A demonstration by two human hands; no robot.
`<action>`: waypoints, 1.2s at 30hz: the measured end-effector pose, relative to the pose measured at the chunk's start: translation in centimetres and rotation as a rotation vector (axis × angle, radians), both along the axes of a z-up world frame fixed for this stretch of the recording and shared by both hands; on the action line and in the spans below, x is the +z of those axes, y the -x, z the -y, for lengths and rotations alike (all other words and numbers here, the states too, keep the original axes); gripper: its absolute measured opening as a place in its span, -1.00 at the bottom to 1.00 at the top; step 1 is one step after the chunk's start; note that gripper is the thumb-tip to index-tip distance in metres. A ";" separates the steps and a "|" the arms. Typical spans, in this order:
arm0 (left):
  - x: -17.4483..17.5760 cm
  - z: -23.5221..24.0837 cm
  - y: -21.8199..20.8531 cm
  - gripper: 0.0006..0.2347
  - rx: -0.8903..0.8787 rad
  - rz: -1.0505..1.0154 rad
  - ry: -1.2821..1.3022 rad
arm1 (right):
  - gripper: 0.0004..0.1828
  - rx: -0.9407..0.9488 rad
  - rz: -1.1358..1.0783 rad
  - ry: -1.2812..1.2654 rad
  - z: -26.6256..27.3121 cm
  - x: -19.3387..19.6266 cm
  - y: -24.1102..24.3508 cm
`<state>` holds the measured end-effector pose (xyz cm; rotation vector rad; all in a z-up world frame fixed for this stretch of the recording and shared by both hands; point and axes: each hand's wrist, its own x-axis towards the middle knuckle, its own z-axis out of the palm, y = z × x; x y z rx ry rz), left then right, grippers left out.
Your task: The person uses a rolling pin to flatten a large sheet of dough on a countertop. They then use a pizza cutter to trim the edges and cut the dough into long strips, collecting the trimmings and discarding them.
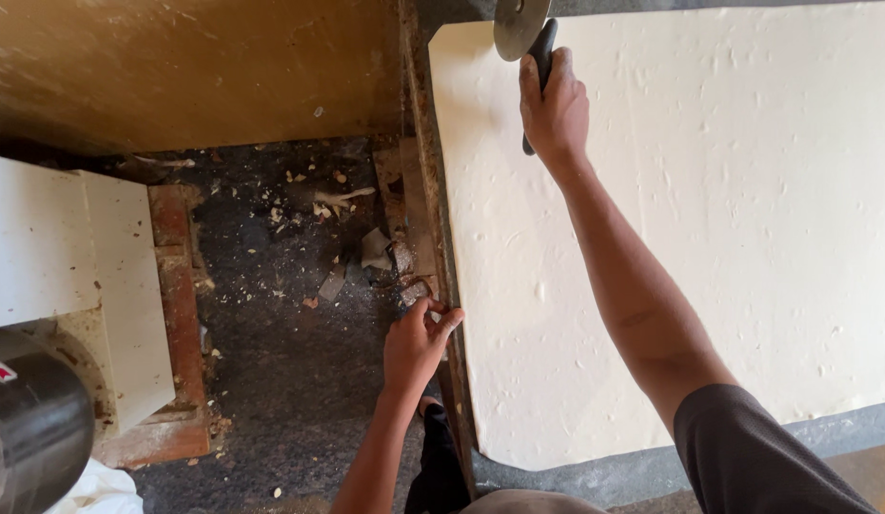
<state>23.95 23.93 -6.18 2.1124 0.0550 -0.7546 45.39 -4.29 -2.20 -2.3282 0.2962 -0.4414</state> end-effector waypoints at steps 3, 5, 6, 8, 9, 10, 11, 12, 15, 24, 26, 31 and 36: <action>0.0 -0.2 0.0 -0.52 0.004 0.007 0.004 | -0.65 -0.016 0.019 0.037 -0.2 -0.2 -0.1; -0.1 -0.2 0.0 -0.52 0.001 -0.018 -0.010 | -0.64 -0.013 0.023 0.020 -0.3 -0.4 -0.1; -0.1 -0.1 0.0 -0.51 -0.001 -0.030 -0.016 | -0.64 -0.012 0.026 0.012 -0.2 -0.5 -0.2; 0.0 0.0 0.0 -0.52 0.001 -0.050 -0.024 | -0.65 -0.021 0.036 0.031 -0.2 -0.7 -0.3; 0.0 -0.1 0.0 -0.52 0.002 -0.059 -0.030 | -0.65 -0.025 0.042 0.039 -0.3 -0.8 -0.4; 0.1 -0.1 0.0 -0.52 0.001 -0.040 -0.030 | -0.65 -0.025 0.045 0.068 -0.3 -1.0 -0.5; 0.1 -0.1 -0.1 -0.52 0.001 -0.021 -0.030 | -0.65 -0.025 0.048 0.096 -0.4 -1.1 -0.7; 0.1 -0.1 -0.1 -0.52 0.000 -0.001 -0.030 | -0.65 -0.025 0.052 0.125 -0.5 -1.3 -0.8; 0.2 -0.2 -0.1 -0.53 -0.024 -0.012 -0.040 | -0.65 -0.071 0.028 0.268 -0.7 -1.9 -1.2; 0.0 -0.2 0.1 -0.55 0.001 0.080 0.011 | -0.65 -0.036 0.051 0.267 -0.8 -1.8 -1.9; -0.1 -0.2 0.3 -0.54 -0.002 0.078 0.003 | -0.66 -0.040 0.069 0.288 -0.6 -1.7 -1.5; -0.2 -0.1 0.4 -0.52 -0.001 0.077 0.012 | -0.67 -0.033 0.068 0.290 -0.2 -2.1 -1.3; -0.2 -0.2 0.1 -0.51 0.000 0.072 0.024 | -0.66 -0.071 0.004 0.274 -0.2 -3.4 -1.9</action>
